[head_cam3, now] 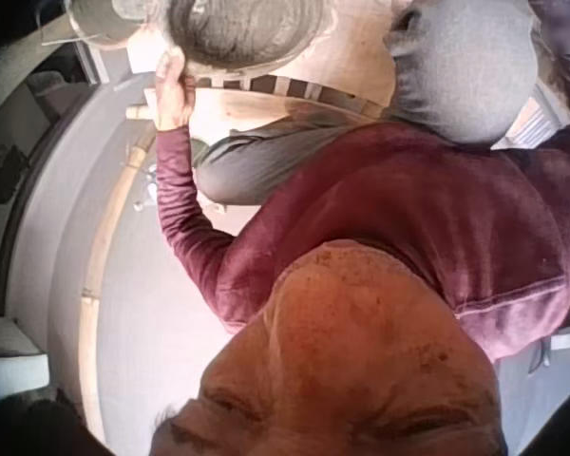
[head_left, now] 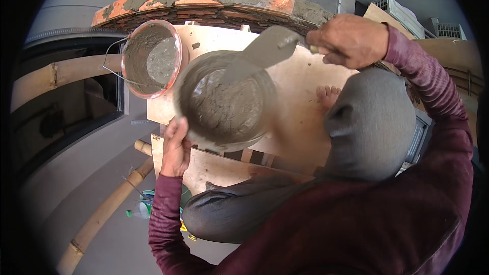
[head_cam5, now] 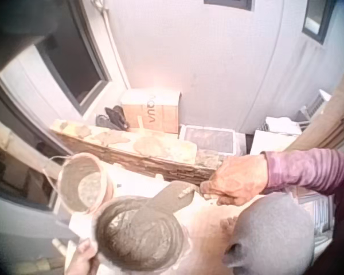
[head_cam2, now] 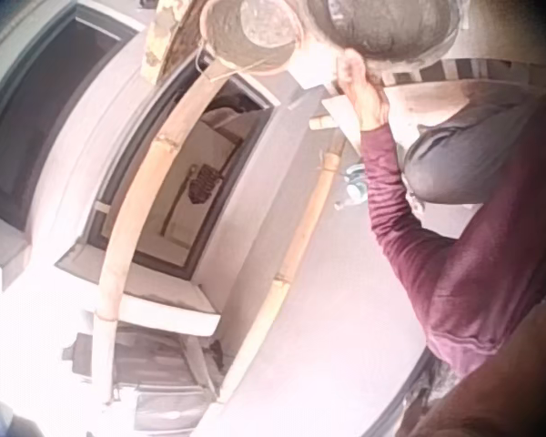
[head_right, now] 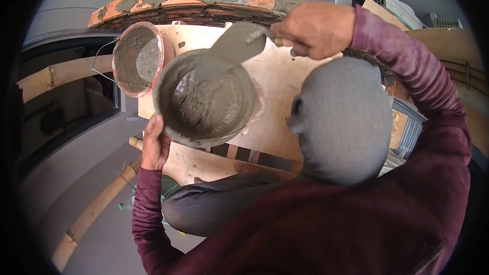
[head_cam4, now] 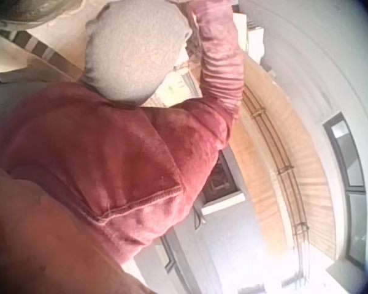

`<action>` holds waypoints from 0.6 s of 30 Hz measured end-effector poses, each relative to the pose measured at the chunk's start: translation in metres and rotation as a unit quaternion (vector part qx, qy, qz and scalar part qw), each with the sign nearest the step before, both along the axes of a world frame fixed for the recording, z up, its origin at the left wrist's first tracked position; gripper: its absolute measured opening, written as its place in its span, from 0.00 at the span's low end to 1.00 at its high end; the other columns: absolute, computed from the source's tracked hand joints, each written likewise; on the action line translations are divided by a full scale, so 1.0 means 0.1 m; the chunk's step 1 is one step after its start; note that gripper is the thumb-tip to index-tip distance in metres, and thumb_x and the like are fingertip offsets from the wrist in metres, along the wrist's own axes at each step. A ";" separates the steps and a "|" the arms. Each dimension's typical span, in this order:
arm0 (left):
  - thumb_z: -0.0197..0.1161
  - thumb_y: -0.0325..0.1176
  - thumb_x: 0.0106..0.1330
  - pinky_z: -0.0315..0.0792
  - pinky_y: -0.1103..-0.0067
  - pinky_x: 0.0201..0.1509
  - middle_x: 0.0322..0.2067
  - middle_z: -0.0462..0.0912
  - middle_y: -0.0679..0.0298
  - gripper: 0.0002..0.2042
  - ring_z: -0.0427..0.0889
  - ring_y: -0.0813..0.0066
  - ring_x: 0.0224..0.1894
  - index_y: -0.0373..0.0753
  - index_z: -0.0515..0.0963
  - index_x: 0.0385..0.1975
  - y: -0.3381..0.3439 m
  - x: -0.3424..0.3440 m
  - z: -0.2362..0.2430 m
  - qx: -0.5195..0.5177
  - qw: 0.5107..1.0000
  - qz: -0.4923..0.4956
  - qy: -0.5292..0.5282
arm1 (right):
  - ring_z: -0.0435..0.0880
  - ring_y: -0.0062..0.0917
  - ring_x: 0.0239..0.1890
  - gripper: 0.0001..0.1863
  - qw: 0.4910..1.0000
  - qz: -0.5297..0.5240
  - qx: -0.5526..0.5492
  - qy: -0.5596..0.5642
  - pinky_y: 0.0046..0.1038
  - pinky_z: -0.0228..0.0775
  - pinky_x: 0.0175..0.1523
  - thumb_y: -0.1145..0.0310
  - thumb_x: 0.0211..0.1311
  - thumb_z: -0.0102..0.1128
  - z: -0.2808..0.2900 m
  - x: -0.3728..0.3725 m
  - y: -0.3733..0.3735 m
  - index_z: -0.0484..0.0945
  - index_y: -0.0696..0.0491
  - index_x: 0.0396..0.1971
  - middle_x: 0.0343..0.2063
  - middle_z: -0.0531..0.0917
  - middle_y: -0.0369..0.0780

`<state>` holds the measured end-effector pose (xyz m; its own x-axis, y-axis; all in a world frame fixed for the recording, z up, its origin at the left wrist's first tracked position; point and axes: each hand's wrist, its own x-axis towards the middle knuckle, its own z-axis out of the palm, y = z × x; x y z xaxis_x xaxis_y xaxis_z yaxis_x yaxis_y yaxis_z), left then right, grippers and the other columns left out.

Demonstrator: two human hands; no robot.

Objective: The person mixes mortar in a bucket using a trowel, spreads the mortar onto a row of bricks on a wall, and places a brick onto the mortar.

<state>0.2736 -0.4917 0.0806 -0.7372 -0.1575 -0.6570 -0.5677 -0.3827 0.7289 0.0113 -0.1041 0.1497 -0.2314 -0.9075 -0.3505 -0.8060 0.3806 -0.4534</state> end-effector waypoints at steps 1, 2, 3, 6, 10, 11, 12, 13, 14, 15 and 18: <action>0.57 0.36 0.75 0.81 0.84 0.35 0.35 0.82 0.71 0.09 0.82 0.85 0.30 0.39 0.75 0.49 0.14 -0.26 0.02 -0.025 0.999 -0.032 0.023 | 0.84 0.47 0.33 0.13 0.999 -0.005 0.018 0.028 0.44 0.76 0.40 0.68 0.59 0.61 0.00 -0.03 -0.05 0.74 0.60 0.40 0.24 0.81 0.48; 0.57 0.36 0.75 0.80 0.85 0.34 0.34 0.81 0.71 0.09 0.81 0.86 0.29 0.39 0.76 0.47 0.24 -0.44 0.06 -0.062 0.994 -0.087 0.006 | 0.84 0.46 0.32 0.12 0.998 -0.006 0.023 0.060 0.43 0.76 0.40 0.69 0.59 0.60 -0.01 0.02 -0.09 0.74 0.60 0.40 0.23 0.81 0.48; 0.57 0.36 0.76 0.78 0.86 0.33 0.33 0.81 0.71 0.08 0.80 0.87 0.29 0.39 0.76 0.46 0.33 -0.56 0.11 -0.089 0.985 -0.148 0.015 | 0.84 0.45 0.32 0.11 0.996 -0.012 0.030 0.085 0.42 0.77 0.40 0.70 0.60 0.59 -0.06 0.08 -0.10 0.74 0.61 0.39 0.22 0.80 0.47; 0.55 0.36 0.77 0.73 0.88 0.30 0.30 0.78 0.73 0.07 0.76 0.90 0.28 0.39 0.76 0.41 0.49 -0.91 0.22 -0.087 0.982 -0.159 0.043 | 0.86 0.42 0.32 0.11 0.986 -0.025 0.010 0.164 0.37 0.80 0.37 0.73 0.60 0.55 -0.23 0.17 -0.06 0.72 0.64 0.40 0.23 0.81 0.47; 0.55 0.36 0.77 0.67 0.88 0.31 0.27 0.75 0.75 0.08 0.72 0.89 0.27 0.41 0.75 0.35 0.63 -1.09 0.20 -0.068 0.973 -0.189 0.112 | 0.87 0.37 0.33 0.12 0.956 -0.107 0.062 0.266 0.33 0.81 0.37 0.73 0.60 0.53 -0.33 0.41 0.12 0.70 0.65 0.40 0.28 0.82 0.46; 0.55 0.37 0.77 0.65 0.88 0.30 0.26 0.73 0.76 0.09 0.69 0.90 0.27 0.42 0.74 0.33 0.68 -1.12 0.15 -0.071 0.973 -0.184 0.119 | 0.87 0.36 0.33 0.12 0.939 -0.129 0.071 0.310 0.32 0.81 0.37 0.72 0.61 0.53 -0.33 0.46 0.17 0.71 0.65 0.40 0.29 0.82 0.46; 0.55 0.38 0.77 0.62 0.88 0.30 0.24 0.71 0.77 0.11 0.67 0.91 0.26 0.42 0.74 0.31 0.74 -1.16 0.09 -0.073 0.973 -0.178 0.129 | 0.88 0.35 0.34 0.13 0.926 -0.150 0.090 0.334 0.30 0.82 0.39 0.73 0.60 0.54 -0.34 0.51 0.21 0.71 0.65 0.42 0.30 0.83 0.45; 0.55 0.39 0.77 0.60 0.88 0.29 0.23 0.69 0.78 0.12 0.64 0.92 0.25 0.43 0.73 0.30 0.81 -1.22 0.02 -0.079 0.972 -0.169 0.141 | 0.87 0.34 0.31 0.13 0.931 -0.146 0.138 0.303 0.29 0.81 0.35 0.74 0.60 0.53 -0.37 0.53 0.24 0.71 0.65 0.42 0.29 0.82 0.45; 0.56 0.39 0.76 0.60 0.88 0.29 0.23 0.68 0.78 0.11 0.64 0.91 0.26 0.44 0.73 0.30 0.88 -1.25 -0.03 -0.091 0.969 -0.185 0.137 | 0.87 0.32 0.29 0.13 0.929 -0.143 0.167 0.298 0.29 0.80 0.30 0.75 0.60 0.53 -0.40 0.55 0.27 0.70 0.66 0.42 0.28 0.82 0.45; 0.56 0.37 0.76 0.61 0.87 0.30 0.23 0.68 0.78 0.10 0.63 0.91 0.26 0.43 0.73 0.30 0.97 -1.27 -0.09 -0.072 0.973 -0.177 0.126 | 0.87 0.31 0.26 0.13 0.926 -0.141 0.167 0.307 0.29 0.79 0.26 0.76 0.59 0.53 -0.45 0.56 0.28 0.70 0.66 0.42 0.27 0.81 0.45; 0.55 0.36 0.76 0.63 0.86 0.33 0.26 0.69 0.77 0.09 0.64 0.89 0.28 0.40 0.76 0.35 1.07 -1.40 -0.16 -0.075 0.958 -0.234 0.150 | 0.87 0.40 0.30 0.17 0.960 -0.197 0.142 0.140 0.34 0.81 0.34 0.75 0.53 0.60 -0.65 0.51 0.30 0.70 0.67 0.41 0.26 0.82 0.49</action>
